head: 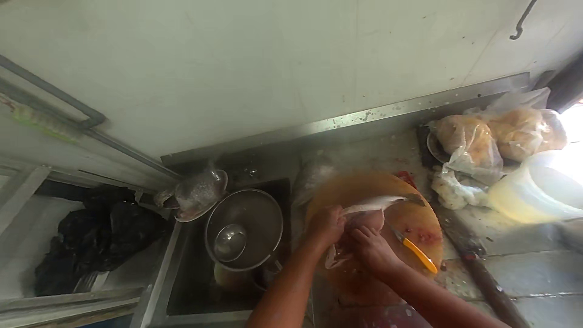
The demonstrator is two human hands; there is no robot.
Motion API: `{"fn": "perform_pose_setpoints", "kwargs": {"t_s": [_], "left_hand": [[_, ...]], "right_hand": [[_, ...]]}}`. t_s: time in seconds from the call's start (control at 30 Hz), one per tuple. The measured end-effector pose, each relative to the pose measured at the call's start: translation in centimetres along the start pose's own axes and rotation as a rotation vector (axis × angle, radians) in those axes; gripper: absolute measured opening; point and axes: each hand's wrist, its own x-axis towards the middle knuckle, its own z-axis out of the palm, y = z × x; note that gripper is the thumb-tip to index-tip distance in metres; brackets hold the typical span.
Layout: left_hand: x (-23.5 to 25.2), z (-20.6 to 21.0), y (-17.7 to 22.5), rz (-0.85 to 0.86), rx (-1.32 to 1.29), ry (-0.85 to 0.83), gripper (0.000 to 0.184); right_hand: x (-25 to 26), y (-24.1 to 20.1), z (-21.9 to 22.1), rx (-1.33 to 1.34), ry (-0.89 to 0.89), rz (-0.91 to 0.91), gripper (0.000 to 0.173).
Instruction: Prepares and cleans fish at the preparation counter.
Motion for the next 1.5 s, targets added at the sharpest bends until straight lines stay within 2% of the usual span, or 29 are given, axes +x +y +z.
{"fn": "perform_pose_setpoints", "kwargs": {"t_s": [0.07, 0.17, 0.3, 0.4, 0.53, 0.6, 0.73, 0.77, 0.83, 0.9, 1.0, 1.07, 1.17, 1.23, 1.37, 1.5], "left_hand": [[0.0, 0.0, 0.0, 0.011, 0.003, -0.005, 0.025], [0.0, -0.1, 0.0, 0.008, 0.015, -0.016, 0.025], [0.2, -0.1, -0.1, 0.005, 0.008, -0.015, 0.026], [0.1, 0.2, 0.1, 0.014, 0.027, -0.004, 0.026], [-0.2, -0.1, 0.5, -0.004, 0.043, 0.001, 0.028], [-0.2, -0.1, 0.7, -0.025, 0.043, 0.002, 0.028], [-0.2, 0.0, 0.8, -0.031, 0.041, 0.006, 0.025], [-0.3, 0.0, 0.7, -0.032, 0.037, 0.002, 0.025], [-0.3, 0.1, 0.5, -0.034, 0.035, 0.003, 0.025], [-0.3, 0.1, 0.6, -0.031, 0.026, 0.010, 0.025], [-0.2, 0.2, 0.8, -0.035, 0.033, 0.006, 0.025], [-0.2, 0.4, 1.1, -0.042, 0.048, 0.007, 0.026], [-0.2, 0.3, 1.5, -0.055, 0.059, 0.014, 0.027], [-0.4, 0.4, 1.5, -0.070, 0.064, 0.011, 0.027], [-0.1, 0.4, 0.9, -0.056, -0.033, 0.032, 0.025], [0.5, 0.2, -0.2, -0.034, -0.157, -0.024, 0.032]], "right_hand": [[0.6, 0.0, -0.8, 0.013, -0.075, 0.033, 0.017], [0.9, -0.3, -2.6, 0.068, -0.216, 0.073, 0.018], [-0.5, 0.1, -2.9, 0.158, -0.059, -0.039, 0.018], [-0.1, 0.2, -3.3, 0.160, -0.114, -0.018, 0.018], [1.1, -1.2, -4.9, 0.156, -0.230, 0.139, 0.026], [0.7, -2.5, -5.4, 0.189, -0.201, 0.174, 0.024], [-2.5, -4.9, -4.6, 0.225, -0.017, 0.264, 0.012], [-3.4, -5.3, -4.8, 0.217, -0.041, 0.327, 0.013], [-4.8, -5.4, -6.6, 0.189, -0.195, 0.490, 0.027], [-6.0, -4.0, -8.3, 0.107, -0.162, 0.592, 0.037], [-6.5, -0.3, -8.7, -0.027, -0.031, 0.668, 0.039], [-5.9, 1.6, -7.8, -0.061, -0.132, 0.727, 0.043], [-4.5, 2.2, -8.7, 0.087, -0.316, 0.824, 0.050], [-5.6, 1.6, -9.8, 0.285, -0.302, 0.874, 0.056], [-9.3, -1.2, -10.3, 0.479, -0.072, 0.737, 0.057], [-7.1, -3.6, -8.8, 0.447, -0.125, 0.598, 0.043]]}}
